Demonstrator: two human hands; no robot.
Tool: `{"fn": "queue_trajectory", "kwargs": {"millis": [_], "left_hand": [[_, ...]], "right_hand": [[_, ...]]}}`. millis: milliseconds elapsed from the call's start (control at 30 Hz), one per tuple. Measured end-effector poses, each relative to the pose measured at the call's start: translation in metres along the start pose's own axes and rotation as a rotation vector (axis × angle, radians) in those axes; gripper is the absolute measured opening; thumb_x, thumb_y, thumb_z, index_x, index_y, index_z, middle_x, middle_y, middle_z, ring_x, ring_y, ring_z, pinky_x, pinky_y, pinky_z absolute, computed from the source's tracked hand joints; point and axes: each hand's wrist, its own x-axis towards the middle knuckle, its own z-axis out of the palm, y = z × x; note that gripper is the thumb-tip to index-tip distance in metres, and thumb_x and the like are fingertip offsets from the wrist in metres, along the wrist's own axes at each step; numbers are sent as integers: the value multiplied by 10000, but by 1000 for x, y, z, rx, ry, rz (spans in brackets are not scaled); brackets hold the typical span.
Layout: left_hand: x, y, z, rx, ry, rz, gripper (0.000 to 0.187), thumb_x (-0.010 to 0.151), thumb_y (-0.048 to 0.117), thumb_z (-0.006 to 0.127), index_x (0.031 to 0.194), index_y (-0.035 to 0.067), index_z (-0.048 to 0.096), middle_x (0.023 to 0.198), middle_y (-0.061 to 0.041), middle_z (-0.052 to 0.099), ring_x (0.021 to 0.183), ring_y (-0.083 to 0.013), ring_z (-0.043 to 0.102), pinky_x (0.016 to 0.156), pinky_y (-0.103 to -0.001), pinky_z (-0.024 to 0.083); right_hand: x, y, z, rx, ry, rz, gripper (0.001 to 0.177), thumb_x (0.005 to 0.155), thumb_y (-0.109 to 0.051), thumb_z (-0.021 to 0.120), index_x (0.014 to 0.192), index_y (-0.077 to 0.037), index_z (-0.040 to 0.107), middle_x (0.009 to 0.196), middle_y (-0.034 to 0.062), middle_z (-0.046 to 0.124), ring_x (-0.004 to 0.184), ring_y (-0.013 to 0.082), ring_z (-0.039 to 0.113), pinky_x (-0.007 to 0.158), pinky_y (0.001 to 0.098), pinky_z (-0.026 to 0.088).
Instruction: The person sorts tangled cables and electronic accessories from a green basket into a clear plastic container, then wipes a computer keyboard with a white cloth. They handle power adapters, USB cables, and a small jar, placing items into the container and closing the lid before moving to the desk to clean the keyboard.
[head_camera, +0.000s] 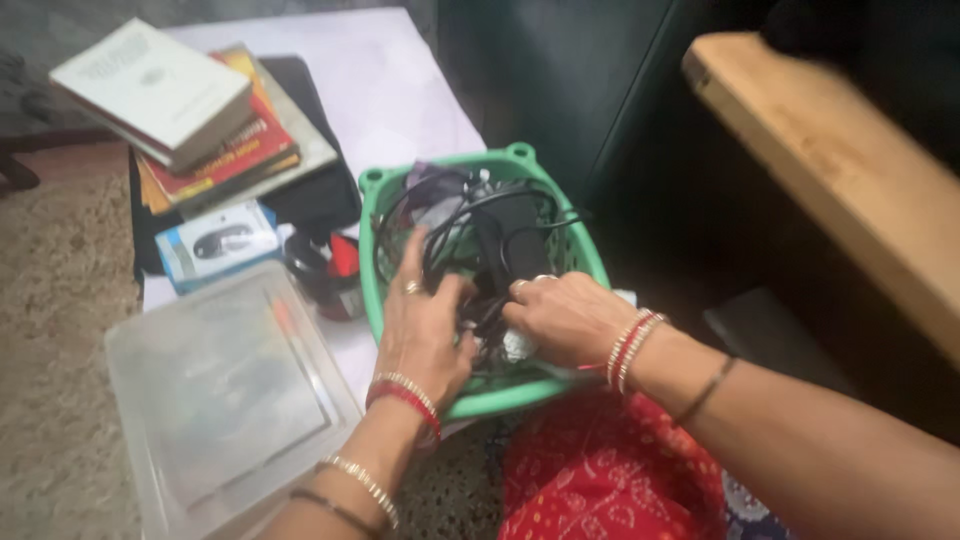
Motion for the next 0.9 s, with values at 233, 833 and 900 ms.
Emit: {"fn": "queue_trajectory", "kwargs": {"millis": [233, 833, 900], "left_hand": [[7, 8, -12, -82, 263, 85, 156, 941, 262, 669, 1010, 130, 715, 1353, -95, 620, 1260, -337, 543, 1054, -474, 377], [84, 96, -115, -250, -102, -95, 246, 987, 312, 582, 1159, 152, 655, 823, -209, 725, 801, -375, 733, 731, -473, 526], [91, 102, -121, -307, -8, -4, 229, 981, 291, 582, 1125, 133, 662, 839, -169, 741, 780, -352, 747, 705, -457, 535]], "right_hand": [[-8, 8, -74, 168, 257, 108, 260, 689, -190, 817, 894, -89, 695, 951, 107, 678, 764, 327, 708, 647, 422, 578], [7, 19, -200, 187, 754, 71, 232, 771, -244, 837, 908, -87, 736, 891, 91, 709, 775, 279, 722, 664, 376, 576], [6, 21, -208, 217, 803, 95, 208, 783, -229, 822, 912, -88, 740, 883, 85, 715, 782, 261, 727, 673, 363, 578]]}}
